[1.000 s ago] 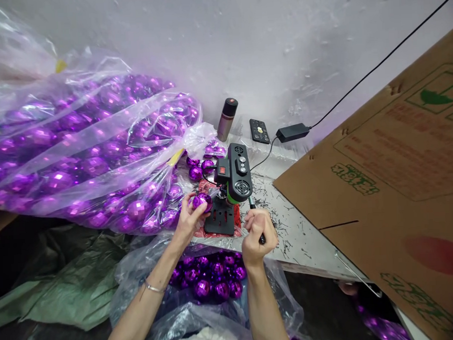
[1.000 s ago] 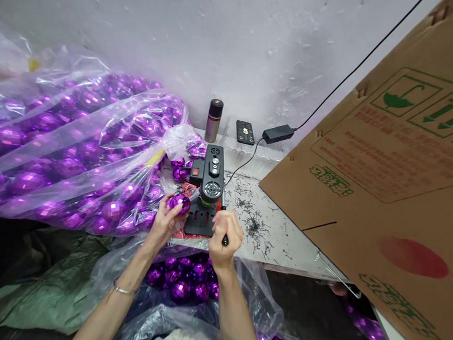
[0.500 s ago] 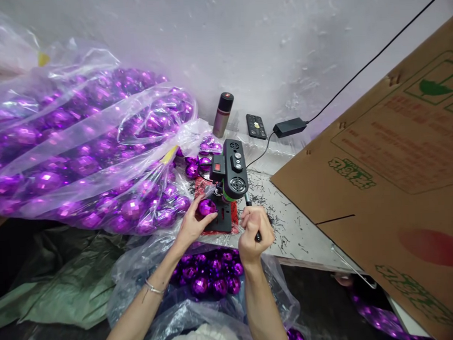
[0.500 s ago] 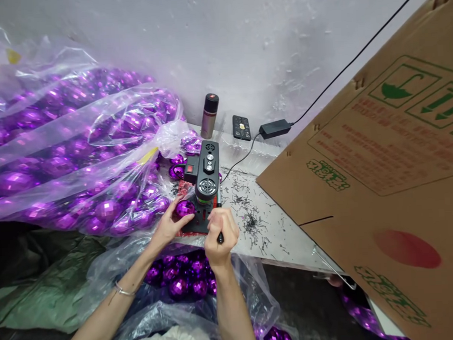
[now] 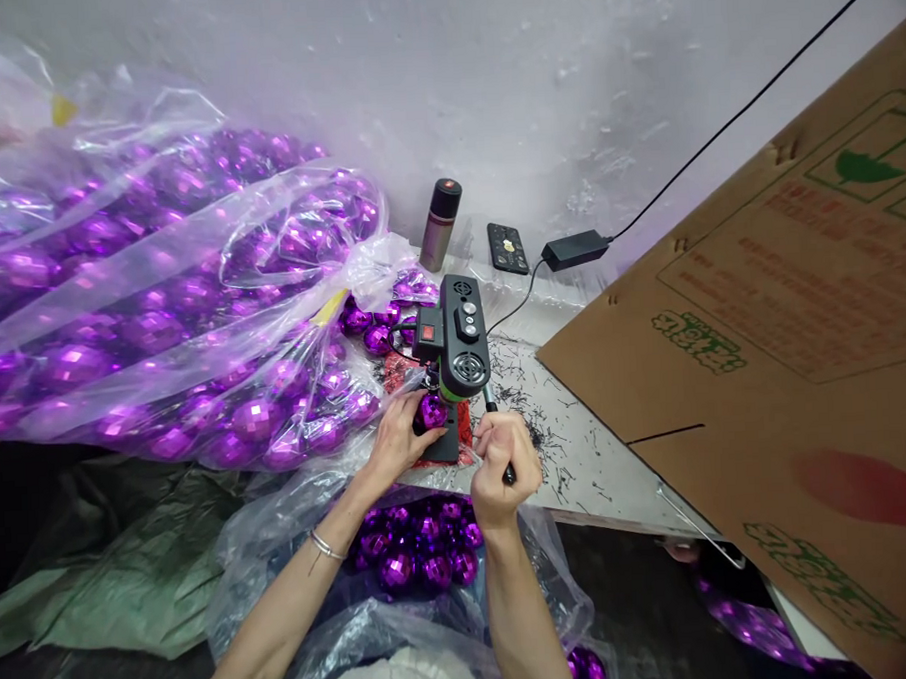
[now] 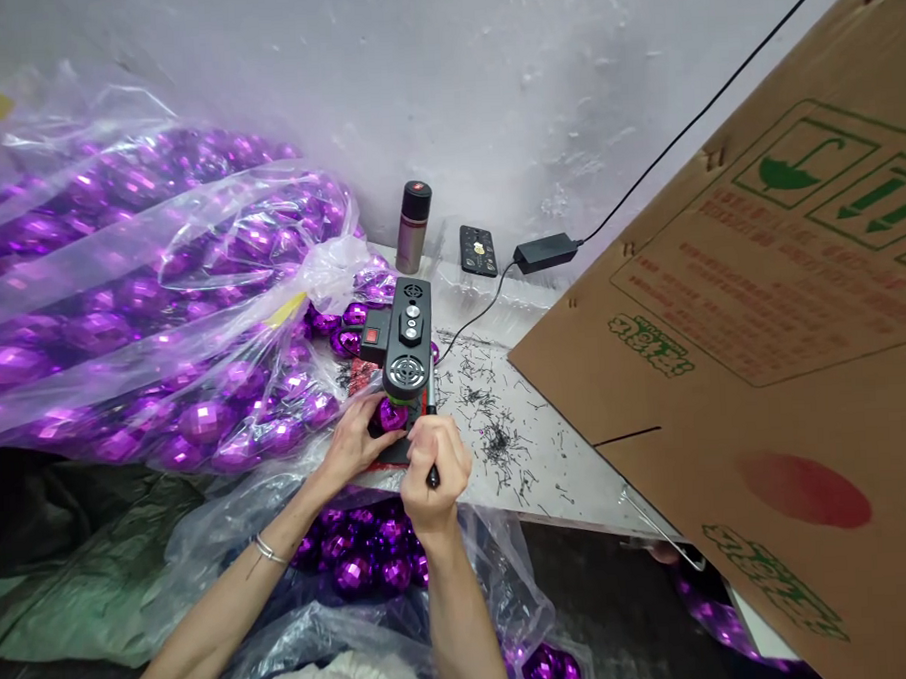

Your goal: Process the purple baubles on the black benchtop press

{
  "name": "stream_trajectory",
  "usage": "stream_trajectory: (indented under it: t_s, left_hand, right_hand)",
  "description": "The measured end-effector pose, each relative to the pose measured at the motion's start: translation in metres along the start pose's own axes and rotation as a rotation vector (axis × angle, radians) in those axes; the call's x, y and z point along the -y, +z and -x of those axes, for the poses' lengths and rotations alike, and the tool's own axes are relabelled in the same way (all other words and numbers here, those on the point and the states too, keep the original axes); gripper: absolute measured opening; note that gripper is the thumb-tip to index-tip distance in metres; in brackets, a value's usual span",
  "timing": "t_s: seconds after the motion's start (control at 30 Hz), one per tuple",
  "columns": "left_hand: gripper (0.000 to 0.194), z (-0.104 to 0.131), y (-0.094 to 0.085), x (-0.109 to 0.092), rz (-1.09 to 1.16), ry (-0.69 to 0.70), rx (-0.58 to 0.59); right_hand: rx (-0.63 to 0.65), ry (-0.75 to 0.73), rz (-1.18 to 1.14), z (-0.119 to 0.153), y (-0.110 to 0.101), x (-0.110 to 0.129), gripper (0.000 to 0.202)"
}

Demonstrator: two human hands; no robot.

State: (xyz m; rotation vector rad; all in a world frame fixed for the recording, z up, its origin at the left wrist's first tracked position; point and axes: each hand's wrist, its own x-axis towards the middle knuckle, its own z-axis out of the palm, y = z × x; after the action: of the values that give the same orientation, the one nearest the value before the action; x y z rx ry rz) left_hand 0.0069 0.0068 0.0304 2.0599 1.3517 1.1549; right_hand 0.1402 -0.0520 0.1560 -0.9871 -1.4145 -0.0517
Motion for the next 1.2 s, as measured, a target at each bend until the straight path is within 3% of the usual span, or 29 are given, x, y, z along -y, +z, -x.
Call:
stream_trajectory:
  t_s: [0.27, 0.6, 0.73, 0.97, 1.2]
  left_hand:
    - [0.060, 0.000, 0.001, 0.002, -0.016, -0.027, -0.030]
    - [0.062, -0.004, 0.010, 0.007, 0.130, -0.113, -0.037]
    - [0.068, 0.000, -0.002, 0.009, 0.230, -0.179, -0.030]
    - [0.075, 0.004, -0.024, 0.013, 0.446, -0.376, 0.083]
    - [0.069, 0.002, -0.020, 0.014, 0.394, -0.309, 0.061]
  right_hand:
    - [0.005, 0.007, -0.006, 0.001, 0.000, 0.000, 0.036]
    - [0.001, 0.003, -0.005, 0.000, 0.000, 0.001, 0.036]
    - [0.001, -0.004, -0.017, 0.001, 0.000, 0.000, 0.035]
    - [-0.010, -0.008, -0.012, 0.001, 0.001, -0.001, 0.035]
    - [-0.003, -0.018, -0.005, -0.002, 0.001, 0.002, 0.036]
